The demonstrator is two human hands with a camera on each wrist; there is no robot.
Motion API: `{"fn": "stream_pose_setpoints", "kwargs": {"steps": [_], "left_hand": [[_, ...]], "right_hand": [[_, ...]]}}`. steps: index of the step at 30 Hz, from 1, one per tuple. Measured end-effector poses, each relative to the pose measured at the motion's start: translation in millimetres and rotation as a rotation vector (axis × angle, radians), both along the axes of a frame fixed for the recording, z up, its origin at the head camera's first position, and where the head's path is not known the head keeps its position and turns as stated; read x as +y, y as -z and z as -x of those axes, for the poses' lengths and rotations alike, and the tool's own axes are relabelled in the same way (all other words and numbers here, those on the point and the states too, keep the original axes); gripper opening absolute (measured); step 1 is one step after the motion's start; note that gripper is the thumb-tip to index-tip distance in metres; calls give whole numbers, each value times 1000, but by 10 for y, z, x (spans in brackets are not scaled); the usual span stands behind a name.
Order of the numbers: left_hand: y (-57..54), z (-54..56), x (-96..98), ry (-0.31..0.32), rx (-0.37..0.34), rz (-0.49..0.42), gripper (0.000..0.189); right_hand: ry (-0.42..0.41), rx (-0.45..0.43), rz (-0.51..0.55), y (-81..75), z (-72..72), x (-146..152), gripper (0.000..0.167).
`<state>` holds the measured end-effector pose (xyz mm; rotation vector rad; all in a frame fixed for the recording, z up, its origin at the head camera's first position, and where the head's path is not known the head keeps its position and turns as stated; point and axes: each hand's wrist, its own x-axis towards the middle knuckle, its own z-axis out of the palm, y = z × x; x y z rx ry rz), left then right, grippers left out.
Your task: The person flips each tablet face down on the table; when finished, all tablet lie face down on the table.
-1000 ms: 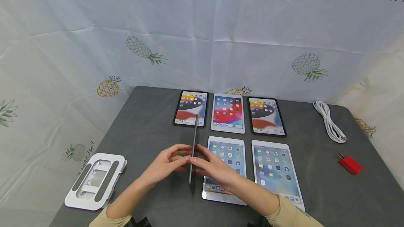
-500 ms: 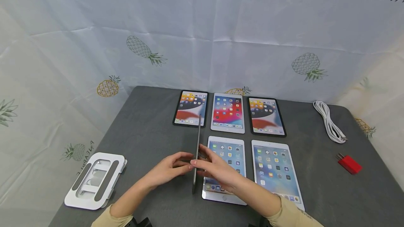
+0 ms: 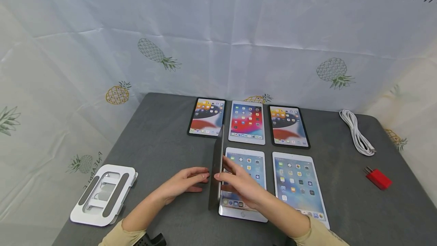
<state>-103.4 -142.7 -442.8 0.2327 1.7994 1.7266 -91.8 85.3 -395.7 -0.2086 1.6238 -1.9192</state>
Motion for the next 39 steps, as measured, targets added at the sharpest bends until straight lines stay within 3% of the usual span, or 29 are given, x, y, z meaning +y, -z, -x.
{"fn": "stream_pose_setpoints", "kwargs": {"steps": [7,16,26,39], "left_hand": [[14,-5,-3,-21,-31,-7,60],[4,-22,-52,-29,-44,4,57],[16,-18,-164,-69,-30,78,57],[14,-25,-232,-113,12,99,49]], "right_hand": [[34,21,18,6,-30,54,71],[63,-19,70,17,-50,126,69],[60,-44,127,64,-46,156,68],[94,-78,149,89,-57,142,68]]}}
